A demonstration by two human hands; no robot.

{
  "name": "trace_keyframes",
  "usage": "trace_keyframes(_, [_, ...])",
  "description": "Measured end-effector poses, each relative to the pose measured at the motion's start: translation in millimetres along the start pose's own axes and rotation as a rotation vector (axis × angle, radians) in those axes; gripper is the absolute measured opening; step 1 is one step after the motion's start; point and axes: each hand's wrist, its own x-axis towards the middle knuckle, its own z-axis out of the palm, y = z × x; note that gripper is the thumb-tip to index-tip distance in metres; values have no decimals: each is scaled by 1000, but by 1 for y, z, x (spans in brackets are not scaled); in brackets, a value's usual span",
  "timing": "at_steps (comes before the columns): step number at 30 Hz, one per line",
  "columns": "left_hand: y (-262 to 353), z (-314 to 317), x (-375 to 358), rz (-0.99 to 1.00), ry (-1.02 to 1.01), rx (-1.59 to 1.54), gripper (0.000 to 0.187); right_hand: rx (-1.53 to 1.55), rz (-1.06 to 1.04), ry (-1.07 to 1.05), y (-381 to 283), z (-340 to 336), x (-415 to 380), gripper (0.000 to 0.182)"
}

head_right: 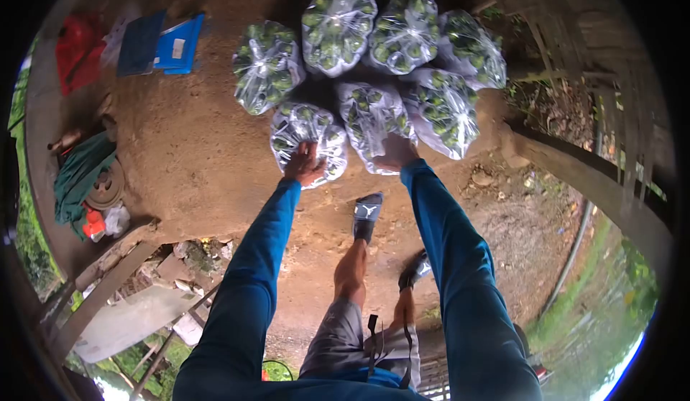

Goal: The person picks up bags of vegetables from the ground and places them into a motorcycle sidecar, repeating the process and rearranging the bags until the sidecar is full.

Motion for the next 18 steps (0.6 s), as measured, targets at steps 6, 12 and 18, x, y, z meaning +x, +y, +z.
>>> trace_keyframes(6, [3, 2, 6, -66, -107, 70, 59, 21, 274, -95, -63, -8, -137, 49])
trace_keyframes(12, [4, -11, 10, -35, -105, 231, 42, 93, 467, -73, -92, 10, -339, 43])
trace_keyframes(18, [0, -42, -39, 8, -511, 427, 60, 205, 872, -75, -138, 79, -567, 42])
